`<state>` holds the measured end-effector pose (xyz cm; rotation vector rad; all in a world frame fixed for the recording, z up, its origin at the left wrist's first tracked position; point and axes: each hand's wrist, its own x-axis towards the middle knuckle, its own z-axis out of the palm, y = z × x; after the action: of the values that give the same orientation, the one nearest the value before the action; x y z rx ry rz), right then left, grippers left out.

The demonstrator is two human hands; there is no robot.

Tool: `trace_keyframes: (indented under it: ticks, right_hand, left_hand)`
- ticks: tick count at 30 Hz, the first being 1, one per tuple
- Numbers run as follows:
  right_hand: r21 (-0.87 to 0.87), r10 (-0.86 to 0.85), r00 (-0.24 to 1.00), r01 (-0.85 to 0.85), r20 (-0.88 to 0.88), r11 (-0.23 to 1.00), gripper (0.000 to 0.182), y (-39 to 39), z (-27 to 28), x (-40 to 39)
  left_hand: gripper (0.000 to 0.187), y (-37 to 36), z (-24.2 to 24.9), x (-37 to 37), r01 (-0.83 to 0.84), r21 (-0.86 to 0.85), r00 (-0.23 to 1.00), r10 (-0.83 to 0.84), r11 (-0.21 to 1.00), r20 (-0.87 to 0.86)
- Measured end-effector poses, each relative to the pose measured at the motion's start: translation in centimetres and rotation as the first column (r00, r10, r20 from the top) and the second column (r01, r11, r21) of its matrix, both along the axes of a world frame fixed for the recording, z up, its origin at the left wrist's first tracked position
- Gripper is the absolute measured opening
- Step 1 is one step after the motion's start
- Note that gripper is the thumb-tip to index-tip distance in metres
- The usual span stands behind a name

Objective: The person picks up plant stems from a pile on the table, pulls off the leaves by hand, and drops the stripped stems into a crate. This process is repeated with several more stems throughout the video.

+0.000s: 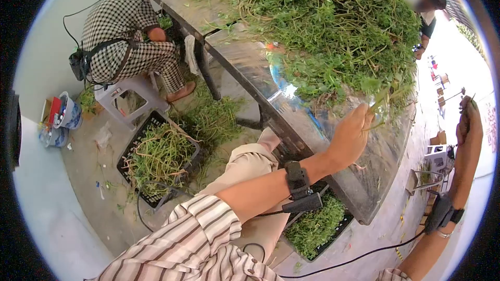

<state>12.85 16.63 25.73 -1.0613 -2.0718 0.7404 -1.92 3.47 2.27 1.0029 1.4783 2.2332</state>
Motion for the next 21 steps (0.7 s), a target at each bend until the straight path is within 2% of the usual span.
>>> trace_keyframes:
  ticks: [1,2,5,7,8,10,11,12,14,16,18,20,21]
  right_hand:
    - [-0.004,0.094,0.995,-0.094,-0.025,0.996,0.025,-0.8,-1.0,-0.4]
    - [0.084,-0.046,0.960,0.071,-0.275,0.994,0.024,-1.5,-3.2,-1.6]
    - [-0.009,-0.001,0.964,-0.002,-0.267,1.000,0.023,-3.1,-4.2,-1.7]
    - [-0.132,0.193,0.975,-0.207,-0.108,0.969,0.022,-4.9,-4.4,-2.0]
    - [-0.132,0.195,0.975,-0.209,-0.109,0.969,0.022,-6.3,-5.2,-2.7]
    - [-0.140,0.074,0.941,-0.126,-0.330,0.982,0.021,-9.0,-7.1,-4.3]
    - [-0.237,0.210,0.940,-0.276,-0.270,0.931,0.020,-9.4,-7.1,-3.8]
    - [-0.239,0.210,0.940,-0.276,-0.269,0.931,0.020,-10.3,-7.5,-3.9]
    - [-0.433,0.094,0.920,-0.267,-0.380,0.861,0.020,-12.5,-8.7,-4.9]
    - [-0.431,0.095,0.917,-0.271,-0.387,0.861,0.021,-13.4,-10.2,-5.1]
    - [-0.533,0.153,0.918,-0.341,-0.365,0.775,0.021,-14.4,-11.2,-5.3]
    - [-0.552,0.096,0.925,-0.299,-0.367,0.778,0.022,-16.0,-11.7,-5.9]
    - [-0.554,0.128,0.916,-0.336,-0.379,0.762,0.020,-16.3,-12.1,-5.9]
  left_hand:
    - [0.015,0.3,-0.3,0.1,-0.005,0.000,1.000,0.005,1.000,0.003]
    - [0.015,0.6,-0.4,0.2,-0.013,-0.002,1.000,0.013,1.000,0.008]
    - [0.016,0.7,-0.6,0.3,-0.034,-0.001,0.999,0.034,0.999,0.008]
    - [0.017,0.6,-0.4,0.2,-0.049,0.005,0.999,0.049,0.999,0.006]
    - [0.017,0.6,-0.4,0.1,-0.044,0.008,0.999,0.044,0.999,0.017]
    - [0.017,0.6,-0.3,0.0,-0.041,0.008,0.999,0.040,0.999,0.029]
    - [0.017,0.6,-0.2,0.0,-0.020,-0.010,0.999,0.021,1.000,0.040]
    - [0.017,0.6,-0.2,0.0,0.002,-0.026,0.999,0.000,1.000,0.052]
    - [0.016,0.9,-0.4,0.1,-0.023,-0.032,0.999,0.024,0.999,0.040]
    - [0.016,0.7,-0.2,0.0,-0.046,-0.036,0.998,0.047,0.998,0.028]
    - [0.015,0.2,0.1,-0.1,-0.033,-0.047,0.999,0.035,0.998,0.034]
    - [0.015,0.7,-0.8,-0.1,-0.047,-0.023,0.999,0.047,0.999,0.011]
    - [0.015,1.1,-0.9,0.2,-0.061,0.003,0.998,0.061,0.998,-0.009]
